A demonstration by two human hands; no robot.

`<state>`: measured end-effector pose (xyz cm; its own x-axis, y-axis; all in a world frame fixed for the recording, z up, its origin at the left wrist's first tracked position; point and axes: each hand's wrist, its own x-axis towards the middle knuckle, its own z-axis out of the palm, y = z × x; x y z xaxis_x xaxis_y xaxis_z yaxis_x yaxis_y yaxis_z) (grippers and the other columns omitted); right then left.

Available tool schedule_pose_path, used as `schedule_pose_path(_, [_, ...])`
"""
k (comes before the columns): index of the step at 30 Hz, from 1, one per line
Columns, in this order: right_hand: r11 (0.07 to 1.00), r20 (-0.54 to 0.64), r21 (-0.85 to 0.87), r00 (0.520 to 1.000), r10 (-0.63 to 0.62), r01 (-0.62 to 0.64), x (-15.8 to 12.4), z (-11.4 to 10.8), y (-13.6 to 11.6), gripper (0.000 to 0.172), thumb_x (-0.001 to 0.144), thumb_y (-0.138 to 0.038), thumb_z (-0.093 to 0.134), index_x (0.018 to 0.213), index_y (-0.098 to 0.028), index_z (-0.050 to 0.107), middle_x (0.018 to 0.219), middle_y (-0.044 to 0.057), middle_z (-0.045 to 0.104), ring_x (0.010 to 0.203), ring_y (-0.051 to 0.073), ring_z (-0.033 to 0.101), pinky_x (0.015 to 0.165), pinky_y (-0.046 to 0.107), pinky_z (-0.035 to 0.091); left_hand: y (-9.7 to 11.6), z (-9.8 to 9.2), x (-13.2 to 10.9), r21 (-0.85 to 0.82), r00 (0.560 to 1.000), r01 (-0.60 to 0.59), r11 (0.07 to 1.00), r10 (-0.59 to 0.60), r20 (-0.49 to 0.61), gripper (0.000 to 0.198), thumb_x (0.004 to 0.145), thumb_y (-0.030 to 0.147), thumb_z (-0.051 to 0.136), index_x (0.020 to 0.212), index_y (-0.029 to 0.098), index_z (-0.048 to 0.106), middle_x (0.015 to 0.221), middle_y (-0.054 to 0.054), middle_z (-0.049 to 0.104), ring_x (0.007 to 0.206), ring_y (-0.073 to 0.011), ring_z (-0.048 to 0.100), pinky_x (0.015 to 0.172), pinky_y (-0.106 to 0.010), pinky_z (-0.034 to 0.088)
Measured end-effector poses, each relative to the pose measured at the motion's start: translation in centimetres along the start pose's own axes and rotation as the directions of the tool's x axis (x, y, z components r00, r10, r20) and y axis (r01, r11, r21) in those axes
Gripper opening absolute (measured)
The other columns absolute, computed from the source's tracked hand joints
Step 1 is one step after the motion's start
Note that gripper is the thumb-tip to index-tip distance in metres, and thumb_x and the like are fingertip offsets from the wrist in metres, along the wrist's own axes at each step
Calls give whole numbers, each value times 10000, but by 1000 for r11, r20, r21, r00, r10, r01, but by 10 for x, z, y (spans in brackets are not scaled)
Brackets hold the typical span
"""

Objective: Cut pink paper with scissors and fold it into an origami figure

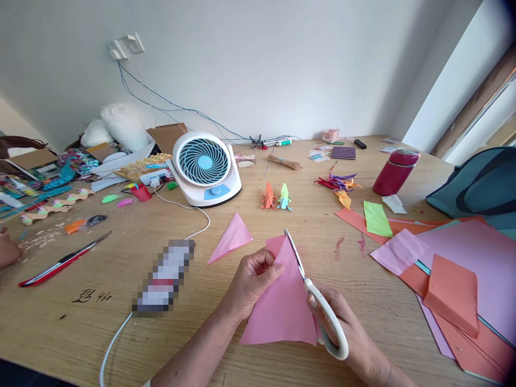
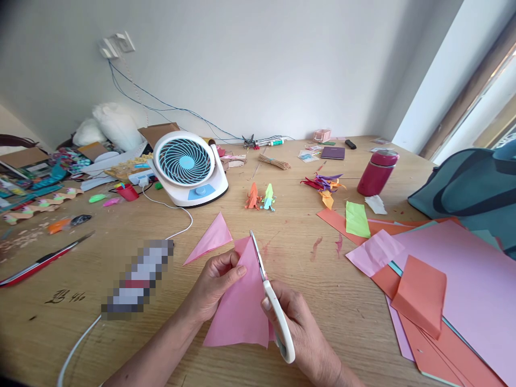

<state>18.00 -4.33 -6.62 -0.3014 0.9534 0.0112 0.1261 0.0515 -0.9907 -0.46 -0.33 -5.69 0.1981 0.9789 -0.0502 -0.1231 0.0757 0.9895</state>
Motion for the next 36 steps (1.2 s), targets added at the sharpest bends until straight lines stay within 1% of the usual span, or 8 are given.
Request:
schedule_pose_path(5, [999, 13, 41, 1000, 6, -7, 2, -1, -5, 584, 835, -754, 461, 641, -203, 475, 675, 23, 480, 637, 154, 423, 569, 242, 434, 1, 1, 0, 21, 1000, -3, 1000, 3, 14, 395, 744, 410, 743, 607, 167, 463, 603, 40, 473, 555, -79, 387, 559, -225, 293])
schedule_pose_path(9, [998, 16, 64, 1000, 9, -10, 5, -3, -4, 568, 851, -724, 478, 635, -205, 398, 634, -17, 376, 593, 122, 322, 535, 230, 356, 0, 1, 1, -4, 1000, 8, 1000, -8, 20, 395, 740, 416, 747, 617, 169, 464, 601, 43, 461, 559, -81, 390, 565, -226, 302])
schedule_pose_path(12, [997, 43, 83, 999, 6, -10, 7, -5, 1, 534, 885, -674, 474, 647, -201, 406, 612, -31, 371, 562, 106, 289, 511, 231, 307, -3, -1, 3, -5, 1000, 7, 1000, -7, -2, 392, 737, 421, 752, 628, 166, 475, 603, 45, 452, 568, -83, 397, 574, -226, 308])
schedule_pose_path(19, [986, 33, 135, 995, 90, -94, 11, -14, 2, 504, 876, -660, 510, 695, -193, 453, 583, -47, 397, 537, 102, 335, 504, 237, 286, -3, -2, 4, -19, 997, 30, 999, -31, -65, 416, 725, 416, 772, 628, 169, 451, 590, 60, 421, 552, -69, 352, 543, -208, 288])
schedule_pose_path(23, [985, 23, 143, 996, 89, -91, 14, -19, 3, 422, 851, -594, 604, 882, -175, 570, 660, -36, 469, 574, 114, 395, 534, 245, 325, -4, 1, 4, -27, 995, 42, 999, -44, -88, 412, 711, 423, 784, 631, 164, 474, 599, 54, 445, 564, -75, 373, 549, -208, 310])
schedule_pose_path(26, [984, 5, 155, 996, 86, -85, 15, -17, 7, 417, 791, -520, 711, 1004, -184, 585, 784, -10, 541, 662, 136, 479, 577, 249, 386, -6, 3, 4, -31, 993, 60, 998, -63, -99, 403, 714, 438, 781, 641, 159, 499, 605, 46, 475, 570, -81, 396, 559, -212, 329])
schedule_pose_path(32, [984, -34, 166, 997, 73, -66, 16, -12, 12, 359, 791, -459, 733, 993, -197, 593, 814, -5, 577, 733, 151, 521, 642, 255, 422, -8, 6, 3, -40, 993, 78, 996, -81, -89, 383, 724, 429, 781, 654, 150, 528, 619, 43, 490, 576, -78, 405, 558, -205, 328])
schedule_pose_path(36, [996, -167, 90, 986, -4, 19, 16, -17, 13, 353, 821, -484, 693, 1007, -204, 585, 829, 2, 571, 710, 148, 490, 636, 262, 417, -11, 4, 3, -64, 995, 80, 995, -83, -48, 354, 780, 436, 735, 695, 151, 542, 652, 37, 501, 588, -77, 405, 567, -202, 327])
